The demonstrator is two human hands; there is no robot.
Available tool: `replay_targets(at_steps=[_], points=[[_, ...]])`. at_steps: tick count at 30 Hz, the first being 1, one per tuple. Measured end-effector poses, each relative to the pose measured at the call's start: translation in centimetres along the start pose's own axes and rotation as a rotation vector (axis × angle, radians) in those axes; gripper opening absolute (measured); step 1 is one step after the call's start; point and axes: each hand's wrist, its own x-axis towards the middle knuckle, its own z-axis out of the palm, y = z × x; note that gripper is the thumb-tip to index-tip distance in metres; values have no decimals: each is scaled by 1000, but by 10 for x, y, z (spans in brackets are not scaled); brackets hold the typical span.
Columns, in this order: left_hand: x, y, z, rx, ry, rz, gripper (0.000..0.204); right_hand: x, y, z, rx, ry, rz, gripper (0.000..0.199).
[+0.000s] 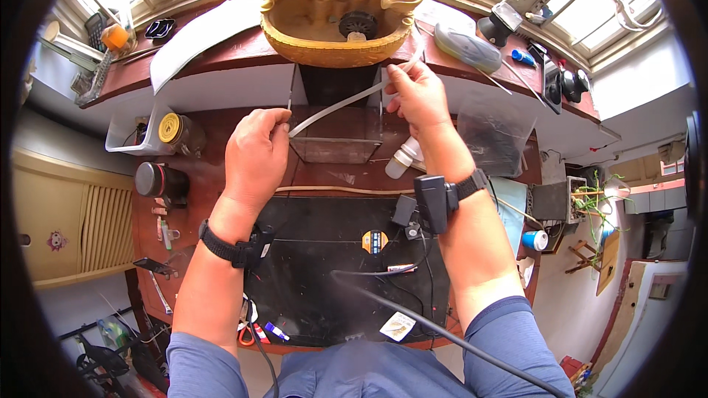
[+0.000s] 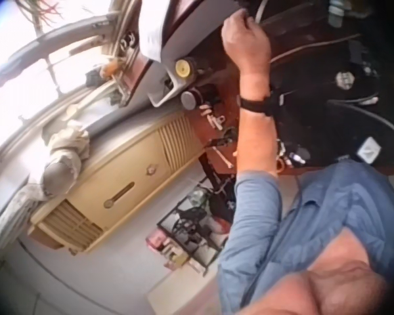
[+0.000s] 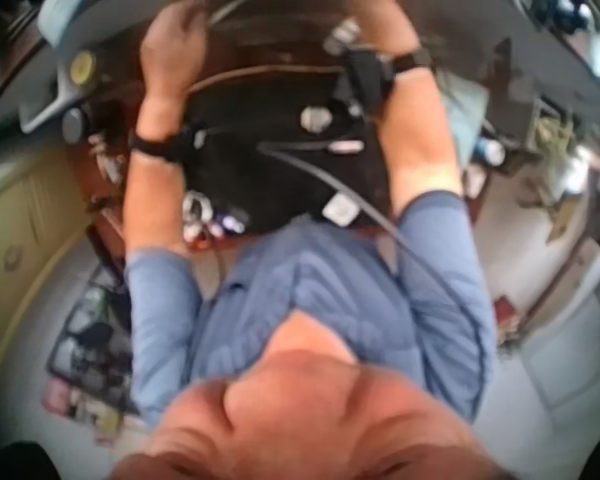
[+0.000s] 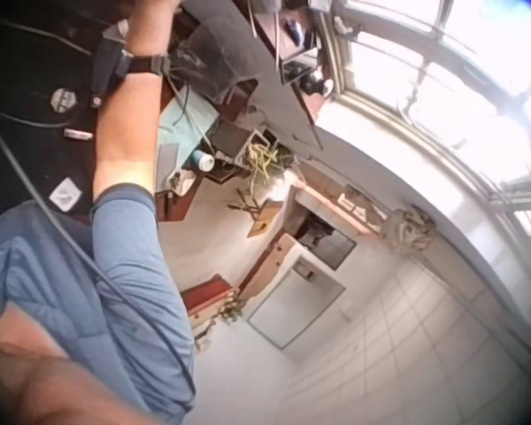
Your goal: The person assembles a small electronic device by inserting a black cylindrical component into a white tube, then attaching the assembly to a black plastic housing. The person handles the components by hand and secures them together on a cluttered workbench.
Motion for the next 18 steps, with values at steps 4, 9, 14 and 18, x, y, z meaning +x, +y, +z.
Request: replay_targets(at_steps=[4,9,14,18], points=[[-4,-1,2,-35,47,13,15,0,-9,-12,114,25,5,17],[-13,-5,4,-112,53,-152,15,-7,-11,1,-29,-73,-27,18],[-19,-10,3,-144,46,-215,18,-3,8,11,-198,-74,-17,25],[-27,-20,1,-161,44,-268,19,0,9,2,13,-74,52,30]])
